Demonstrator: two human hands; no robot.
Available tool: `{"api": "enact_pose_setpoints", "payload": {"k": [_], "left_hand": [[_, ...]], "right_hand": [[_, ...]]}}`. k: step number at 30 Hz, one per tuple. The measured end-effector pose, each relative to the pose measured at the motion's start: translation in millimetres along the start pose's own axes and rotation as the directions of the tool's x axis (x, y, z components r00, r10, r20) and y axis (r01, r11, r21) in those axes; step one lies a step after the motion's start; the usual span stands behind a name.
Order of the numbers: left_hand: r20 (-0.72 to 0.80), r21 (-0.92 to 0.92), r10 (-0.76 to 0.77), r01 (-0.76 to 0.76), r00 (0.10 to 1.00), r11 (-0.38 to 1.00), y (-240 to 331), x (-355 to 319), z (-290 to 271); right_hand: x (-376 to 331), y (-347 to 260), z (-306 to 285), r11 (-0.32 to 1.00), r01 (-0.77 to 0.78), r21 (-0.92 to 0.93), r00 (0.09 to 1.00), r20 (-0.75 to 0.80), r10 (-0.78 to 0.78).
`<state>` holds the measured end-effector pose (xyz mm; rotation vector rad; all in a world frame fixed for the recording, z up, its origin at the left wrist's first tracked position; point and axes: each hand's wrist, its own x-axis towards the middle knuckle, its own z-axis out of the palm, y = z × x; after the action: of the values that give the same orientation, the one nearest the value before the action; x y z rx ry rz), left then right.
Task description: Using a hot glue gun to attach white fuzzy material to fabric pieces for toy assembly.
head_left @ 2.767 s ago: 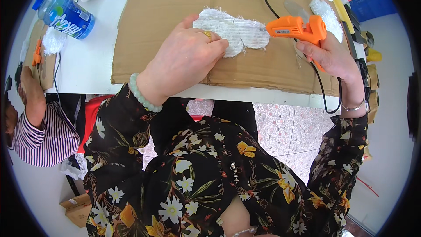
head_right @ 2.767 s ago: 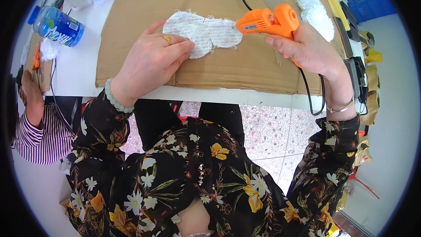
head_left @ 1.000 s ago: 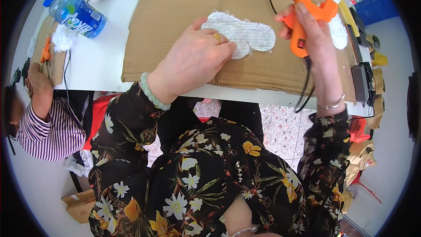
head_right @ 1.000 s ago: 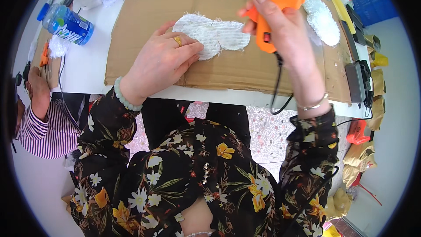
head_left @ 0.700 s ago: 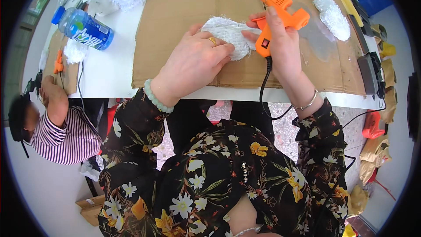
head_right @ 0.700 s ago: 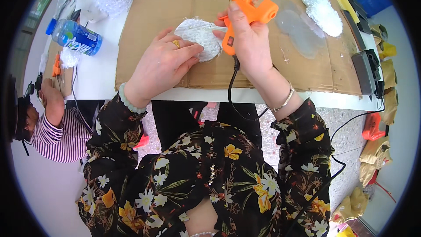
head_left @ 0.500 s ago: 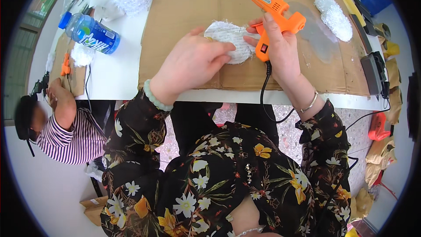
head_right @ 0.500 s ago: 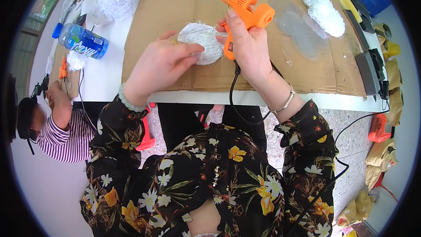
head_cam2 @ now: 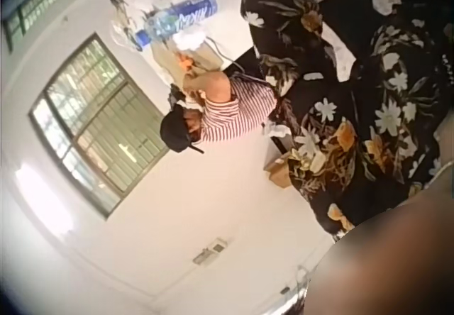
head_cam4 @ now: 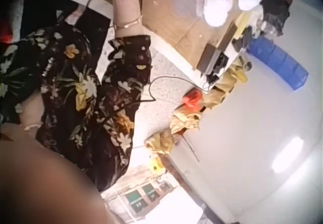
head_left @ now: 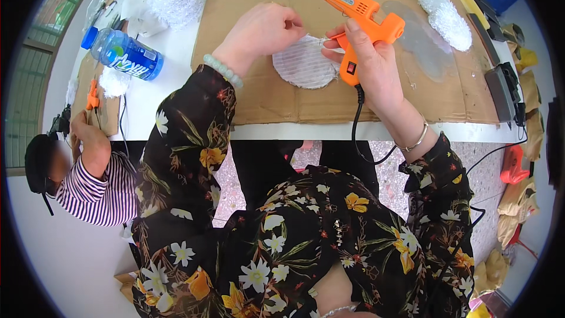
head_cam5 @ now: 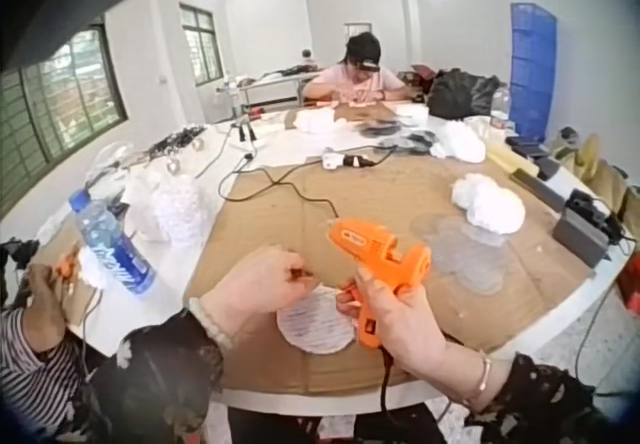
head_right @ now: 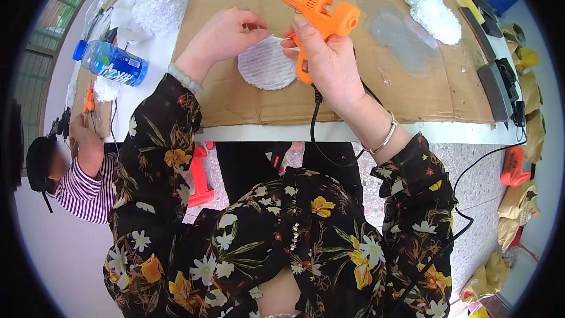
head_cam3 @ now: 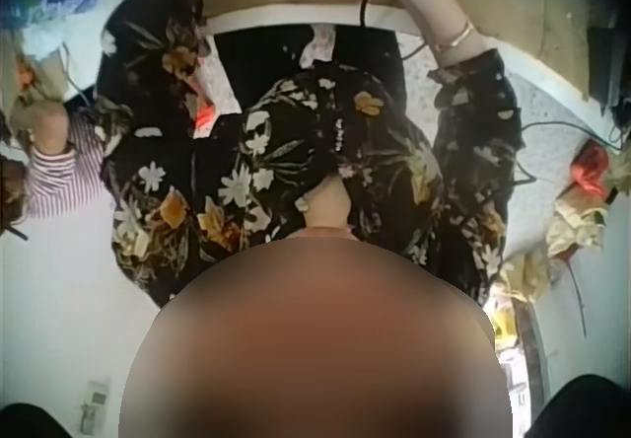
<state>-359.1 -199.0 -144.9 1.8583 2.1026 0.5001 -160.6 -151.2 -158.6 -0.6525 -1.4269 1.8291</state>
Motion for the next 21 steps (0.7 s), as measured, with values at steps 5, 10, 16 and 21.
{"api": "enact_pose_setpoints", "payload": {"k": [5,10,16,21], "left_hand": [[0.109,-0.024,-0.015,0.018,0.994,1.000,0,13,9],[0.083,-0.197,0.017,0.000,0.996,0.980,0,9,17],[-0.007,-0.244,0.240,-0.234,0.971,0.941,5,0,22],[-0.103,-0.024,0.433,-0.438,0.895,0.899,7,-8,27]], "right_hand": [[-5,0,0,0.998,-0.047,0.035,0.998,-0.028,0.048],[-5,2,-6,0.994,-0.066,0.083,0.995,-0.072,0.072],[-5,2,-21,0.994,-0.068,0.086,0.995,-0.070,0.074],[-5,0,-22,0.993,-0.071,0.090,0.994,-0.074,0.078]]}}
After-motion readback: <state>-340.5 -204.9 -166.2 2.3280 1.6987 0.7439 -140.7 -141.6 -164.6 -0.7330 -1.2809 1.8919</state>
